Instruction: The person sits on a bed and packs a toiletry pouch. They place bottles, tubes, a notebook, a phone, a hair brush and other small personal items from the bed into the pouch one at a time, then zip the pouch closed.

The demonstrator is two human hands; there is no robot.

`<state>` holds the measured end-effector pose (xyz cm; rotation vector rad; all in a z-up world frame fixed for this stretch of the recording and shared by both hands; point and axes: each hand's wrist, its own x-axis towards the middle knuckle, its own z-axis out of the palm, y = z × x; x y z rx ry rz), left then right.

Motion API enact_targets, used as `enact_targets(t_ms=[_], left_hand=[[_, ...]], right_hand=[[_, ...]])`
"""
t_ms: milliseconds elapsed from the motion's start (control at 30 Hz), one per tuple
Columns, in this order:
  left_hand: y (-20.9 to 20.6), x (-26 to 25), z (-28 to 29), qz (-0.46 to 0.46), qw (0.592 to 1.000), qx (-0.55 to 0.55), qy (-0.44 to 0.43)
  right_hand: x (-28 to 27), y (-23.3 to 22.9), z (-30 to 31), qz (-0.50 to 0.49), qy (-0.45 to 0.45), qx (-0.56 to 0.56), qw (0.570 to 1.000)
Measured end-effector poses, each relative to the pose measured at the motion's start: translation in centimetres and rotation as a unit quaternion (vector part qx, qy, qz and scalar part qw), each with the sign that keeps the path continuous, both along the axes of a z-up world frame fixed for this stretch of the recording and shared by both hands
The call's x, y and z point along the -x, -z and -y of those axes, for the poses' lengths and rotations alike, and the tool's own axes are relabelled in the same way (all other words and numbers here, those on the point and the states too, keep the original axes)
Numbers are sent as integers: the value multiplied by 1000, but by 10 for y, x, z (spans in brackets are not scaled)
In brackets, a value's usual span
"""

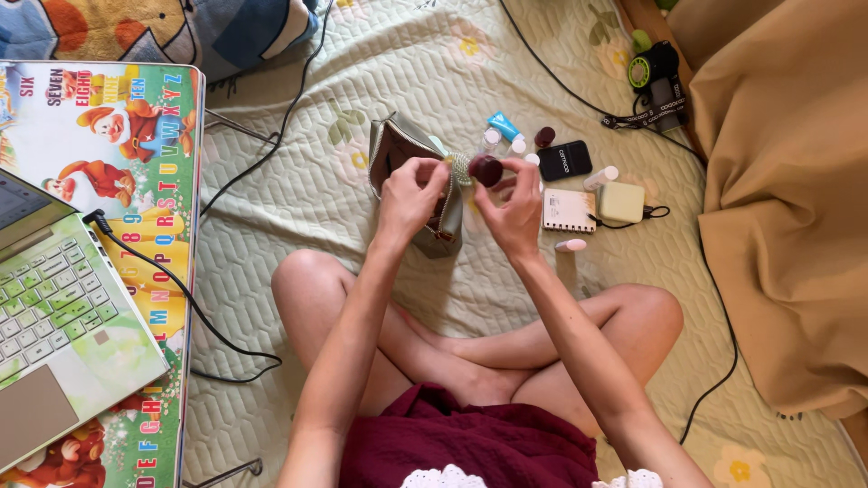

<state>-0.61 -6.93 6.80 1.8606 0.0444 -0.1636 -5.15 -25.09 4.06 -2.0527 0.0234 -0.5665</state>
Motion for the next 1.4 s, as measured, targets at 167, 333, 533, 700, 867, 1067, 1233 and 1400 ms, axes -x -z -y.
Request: enact_targets(t_ms=[167, 333, 533, 700, 867, 1067, 1233, 1400], left_hand=[[0, -5, 15, 63, 957, 264, 103], [-2, -1, -7, 130, 985, -114, -20], [48, -23, -22, 215, 856, -469, 45], [98, -56, -7, 56, 806, -562, 178], [77, -41, -4, 140, 845, -506, 107], [-3, 16, -4, 320, 909, -268, 10], [-38, 39, 23, 387, 893, -202, 110], [-40, 40, 37, 337, 915, -136, 174]], right_hand=[[5, -48, -33, 159, -60, 99, 980], [7, -39, -15, 113, -58, 77, 989], [36, 25, 70, -32, 163, 165, 972], [58, 94, 135, -220, 214, 276, 911], [64, 154, 159, -323, 150, 249, 901], [55, 130, 139, -147, 119, 187, 964], [36, 41, 74, -123, 16, -126, 984], [33, -8, 33, -108, -74, -119, 984]])
